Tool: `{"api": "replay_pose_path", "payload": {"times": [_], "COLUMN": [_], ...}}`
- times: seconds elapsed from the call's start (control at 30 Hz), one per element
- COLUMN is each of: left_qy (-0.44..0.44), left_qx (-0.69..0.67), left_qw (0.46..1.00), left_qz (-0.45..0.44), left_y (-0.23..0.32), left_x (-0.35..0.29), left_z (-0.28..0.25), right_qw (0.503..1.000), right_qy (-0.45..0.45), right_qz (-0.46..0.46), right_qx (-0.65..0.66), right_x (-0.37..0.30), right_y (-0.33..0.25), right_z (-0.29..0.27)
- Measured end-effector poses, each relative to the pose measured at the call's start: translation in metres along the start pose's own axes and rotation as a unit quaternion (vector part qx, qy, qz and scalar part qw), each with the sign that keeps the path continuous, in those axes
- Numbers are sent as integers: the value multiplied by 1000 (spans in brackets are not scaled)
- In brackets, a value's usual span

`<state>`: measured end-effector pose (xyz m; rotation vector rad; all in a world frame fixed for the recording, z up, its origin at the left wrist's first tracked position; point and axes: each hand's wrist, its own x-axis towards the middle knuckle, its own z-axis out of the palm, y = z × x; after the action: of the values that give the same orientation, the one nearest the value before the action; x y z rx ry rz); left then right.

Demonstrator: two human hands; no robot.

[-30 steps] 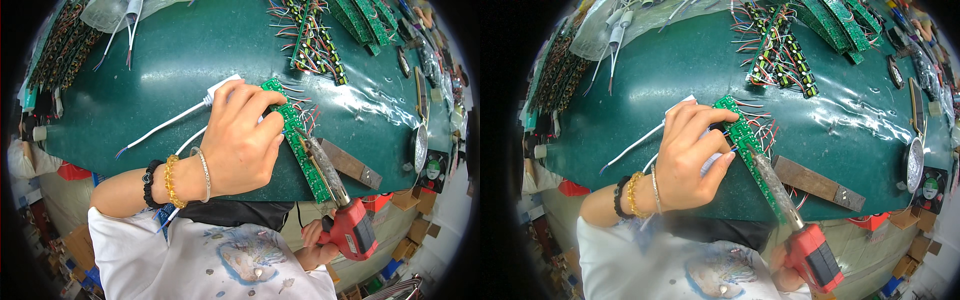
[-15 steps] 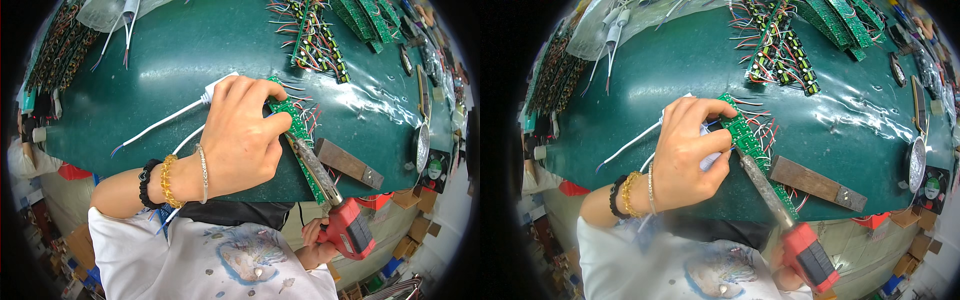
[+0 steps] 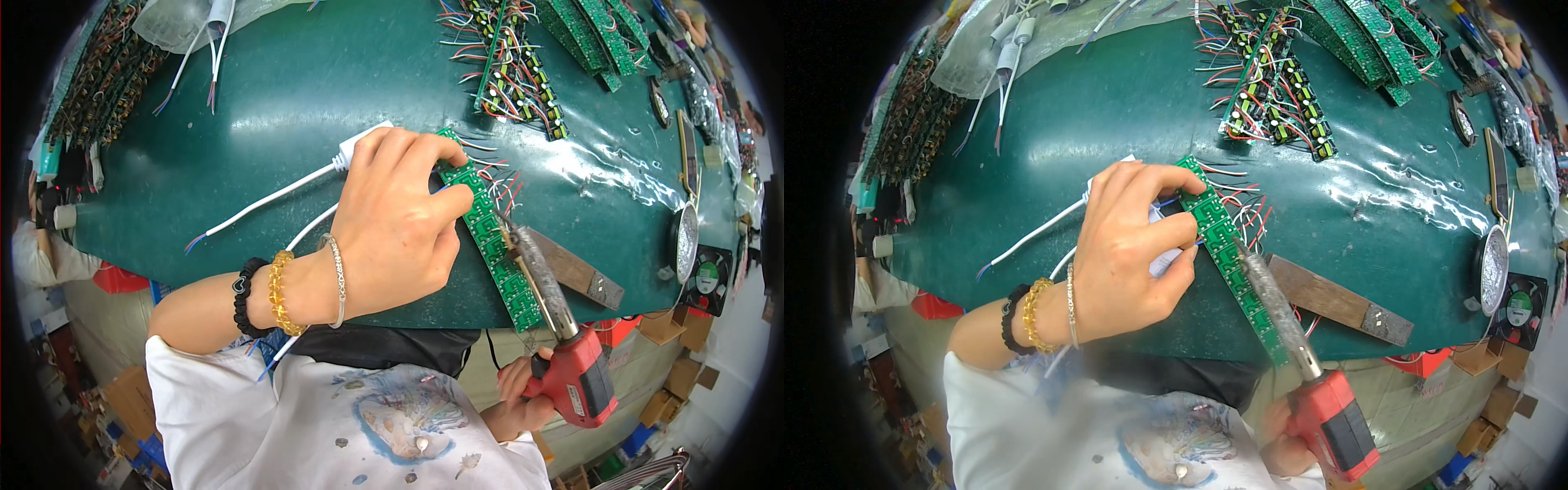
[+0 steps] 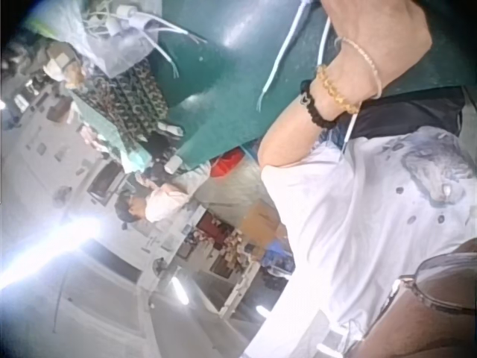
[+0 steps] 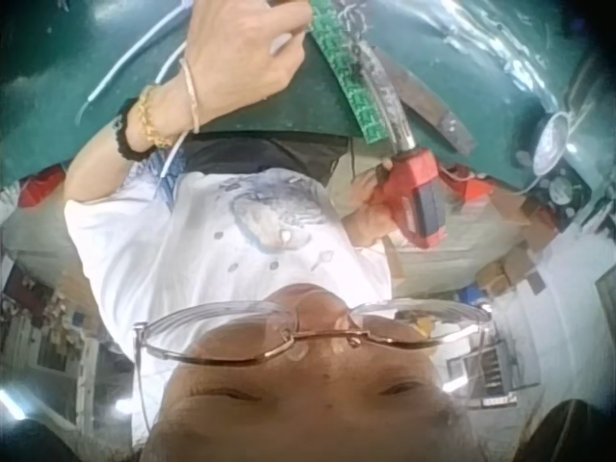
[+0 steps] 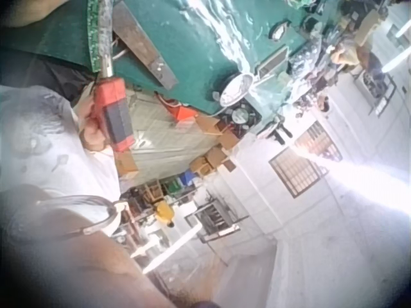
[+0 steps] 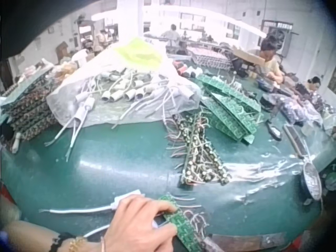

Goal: The person assembles electronic components by soldering wires and electronic modules to a circuit board with a soldering iron and soldering wire.

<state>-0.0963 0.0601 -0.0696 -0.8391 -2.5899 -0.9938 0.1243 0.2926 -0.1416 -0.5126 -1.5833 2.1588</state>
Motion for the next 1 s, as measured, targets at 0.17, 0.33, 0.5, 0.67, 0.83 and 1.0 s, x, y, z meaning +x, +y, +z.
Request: {"api": "replay_pose_path", "payload": {"times": [0.17,0.33,0.5,0.67,0.83,1.0], "left_qy": [-5,1,30,2,52,19], "left_qx": [5,6,3,40,173,431], "left_qw": [1000,1000,999,999,984,827], "left_qz": [2,1,15,18,0,-362], "left_y": [0,-2,0,1,-38,-154], "left_x": [0,0,-1,-1,26,20], "left_z": [-1,-2,-2,-10,-71,-130], "right_qw": [995,955,943,935,947,949], "right_qy": [-2,-79,-35,-43,-47,-44], "right_qz": [-97,-251,-285,-306,-287,-291], "right_qx": [-28,-134,-167,-171,-132,-109], "right_x": [32,74,78,77,81,83], "right_y": [-16,-21,-2,0,-1,2], "right_z": [30,49,47,44,44,44]}}
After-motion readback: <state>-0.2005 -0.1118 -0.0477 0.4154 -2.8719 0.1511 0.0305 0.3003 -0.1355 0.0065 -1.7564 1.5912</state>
